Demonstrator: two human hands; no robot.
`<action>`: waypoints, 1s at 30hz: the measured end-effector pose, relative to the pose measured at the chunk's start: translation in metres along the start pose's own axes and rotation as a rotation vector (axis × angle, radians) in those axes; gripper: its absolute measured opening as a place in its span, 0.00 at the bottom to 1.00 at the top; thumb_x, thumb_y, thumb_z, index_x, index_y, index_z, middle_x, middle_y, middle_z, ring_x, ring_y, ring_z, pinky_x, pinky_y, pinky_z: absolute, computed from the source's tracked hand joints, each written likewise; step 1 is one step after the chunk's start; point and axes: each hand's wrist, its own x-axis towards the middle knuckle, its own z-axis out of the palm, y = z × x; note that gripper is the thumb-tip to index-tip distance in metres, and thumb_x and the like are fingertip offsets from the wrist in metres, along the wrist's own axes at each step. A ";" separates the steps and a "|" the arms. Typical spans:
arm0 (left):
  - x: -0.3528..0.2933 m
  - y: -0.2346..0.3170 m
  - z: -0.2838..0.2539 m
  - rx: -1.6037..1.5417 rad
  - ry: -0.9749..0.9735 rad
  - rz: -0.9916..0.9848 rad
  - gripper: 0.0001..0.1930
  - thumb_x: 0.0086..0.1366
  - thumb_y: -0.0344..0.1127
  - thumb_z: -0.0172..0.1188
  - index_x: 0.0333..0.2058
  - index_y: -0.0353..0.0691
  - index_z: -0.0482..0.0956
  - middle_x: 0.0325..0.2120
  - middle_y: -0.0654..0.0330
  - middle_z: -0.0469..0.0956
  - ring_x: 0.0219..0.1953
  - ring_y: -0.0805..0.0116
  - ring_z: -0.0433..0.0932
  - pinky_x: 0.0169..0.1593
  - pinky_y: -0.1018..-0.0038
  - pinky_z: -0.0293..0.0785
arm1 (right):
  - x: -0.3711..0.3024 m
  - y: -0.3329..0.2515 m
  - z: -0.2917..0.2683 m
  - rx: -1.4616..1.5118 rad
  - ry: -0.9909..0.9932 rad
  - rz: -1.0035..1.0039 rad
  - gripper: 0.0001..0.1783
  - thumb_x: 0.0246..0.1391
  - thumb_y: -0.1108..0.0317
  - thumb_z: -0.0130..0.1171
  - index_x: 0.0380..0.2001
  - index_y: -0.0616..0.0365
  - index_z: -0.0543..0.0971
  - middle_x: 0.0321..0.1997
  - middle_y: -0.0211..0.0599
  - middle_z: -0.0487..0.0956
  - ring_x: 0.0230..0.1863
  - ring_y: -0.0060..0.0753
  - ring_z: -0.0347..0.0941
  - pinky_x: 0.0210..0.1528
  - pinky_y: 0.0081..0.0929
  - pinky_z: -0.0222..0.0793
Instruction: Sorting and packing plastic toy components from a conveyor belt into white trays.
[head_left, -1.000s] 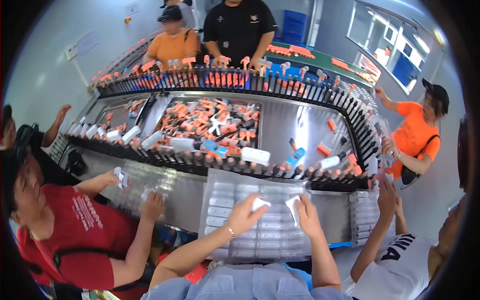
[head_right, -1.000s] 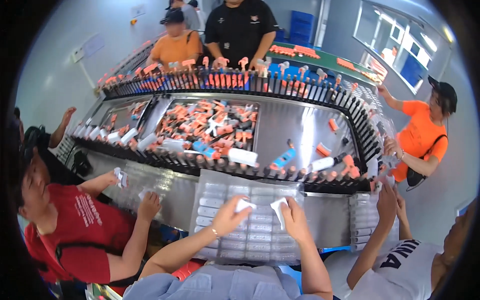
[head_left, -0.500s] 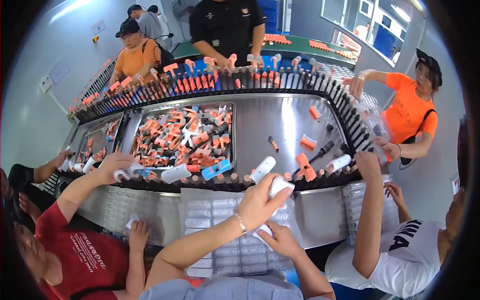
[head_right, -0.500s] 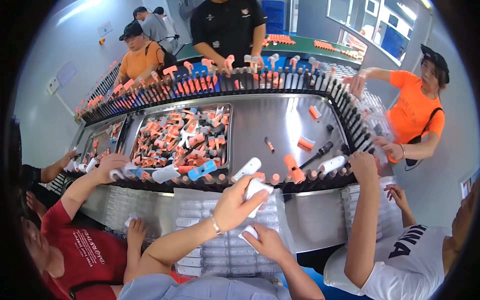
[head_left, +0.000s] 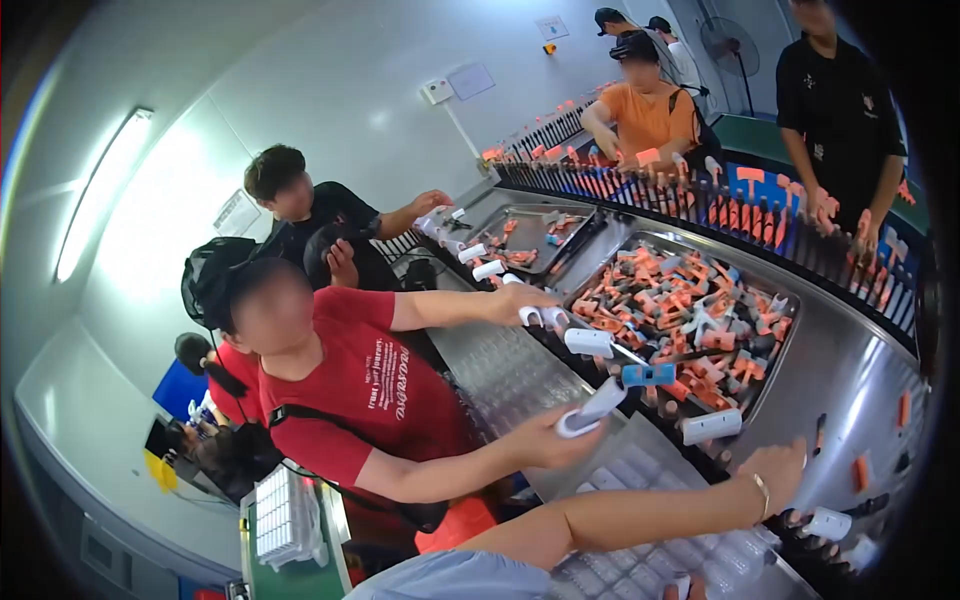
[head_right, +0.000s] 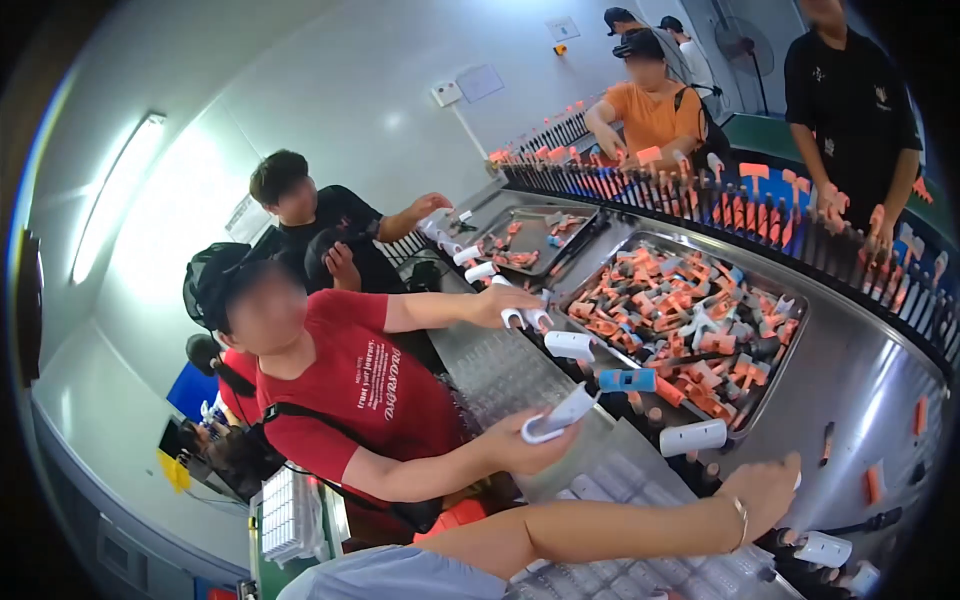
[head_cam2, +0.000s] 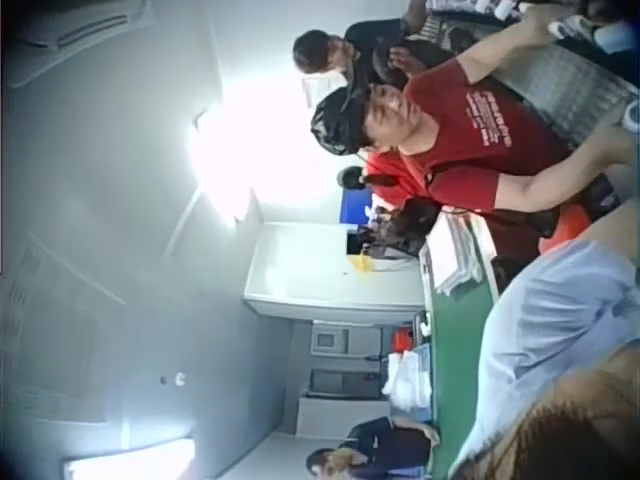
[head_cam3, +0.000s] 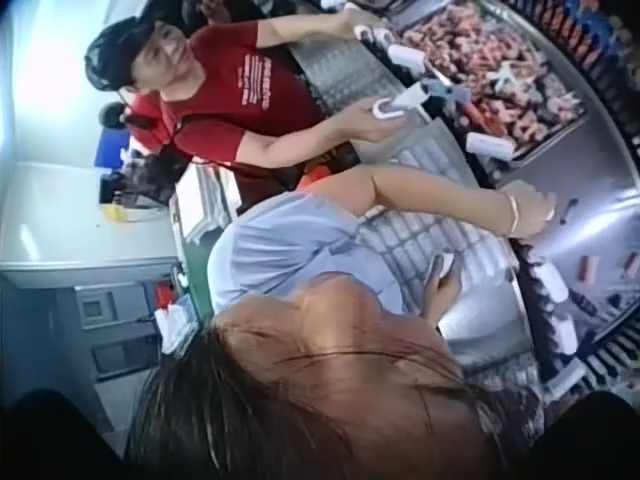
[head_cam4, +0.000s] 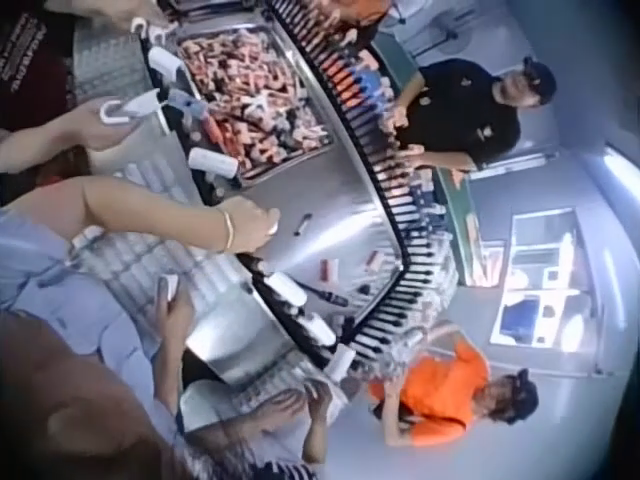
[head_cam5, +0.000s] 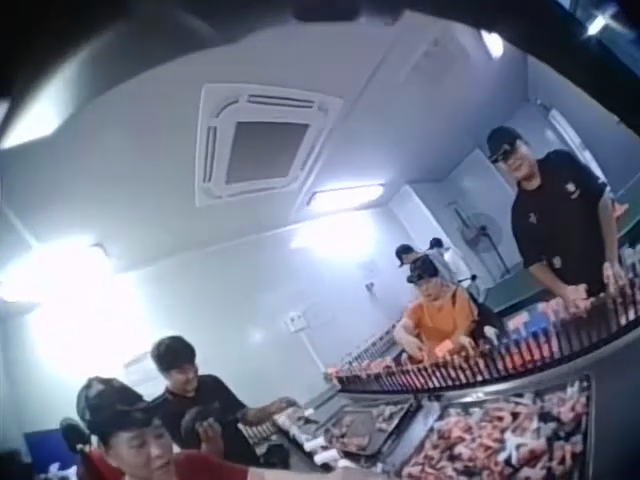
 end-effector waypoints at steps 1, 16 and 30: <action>0.006 -0.007 -0.006 0.071 -0.011 0.001 0.12 0.58 0.34 0.52 0.36 0.34 0.62 0.23 0.48 0.76 0.29 0.51 0.79 0.33 0.64 0.75 | 0.001 -0.001 -0.002 0.007 -0.019 -0.007 0.25 0.55 0.55 0.53 0.46 0.68 0.71 0.31 0.56 0.76 0.28 0.42 0.71 0.32 0.33 0.66; -0.106 -0.110 -0.054 -0.087 0.677 0.198 0.28 0.49 0.34 0.62 0.49 0.33 0.65 0.46 0.46 0.67 0.48 0.48 0.67 0.54 0.60 0.62 | -0.006 -0.016 0.002 -0.107 0.096 0.043 0.23 0.54 0.53 0.52 0.37 0.67 0.74 0.29 0.52 0.76 0.29 0.45 0.72 0.34 0.38 0.66; -0.150 -0.211 -0.035 0.157 -0.057 0.282 0.13 0.50 0.41 0.59 0.34 0.42 0.75 0.35 0.55 0.68 0.42 0.57 0.68 0.44 0.64 0.67 | -0.007 -0.026 -0.007 0.028 0.072 0.000 0.17 0.57 0.58 0.50 0.36 0.64 0.75 0.28 0.46 0.75 0.28 0.39 0.69 0.33 0.33 0.65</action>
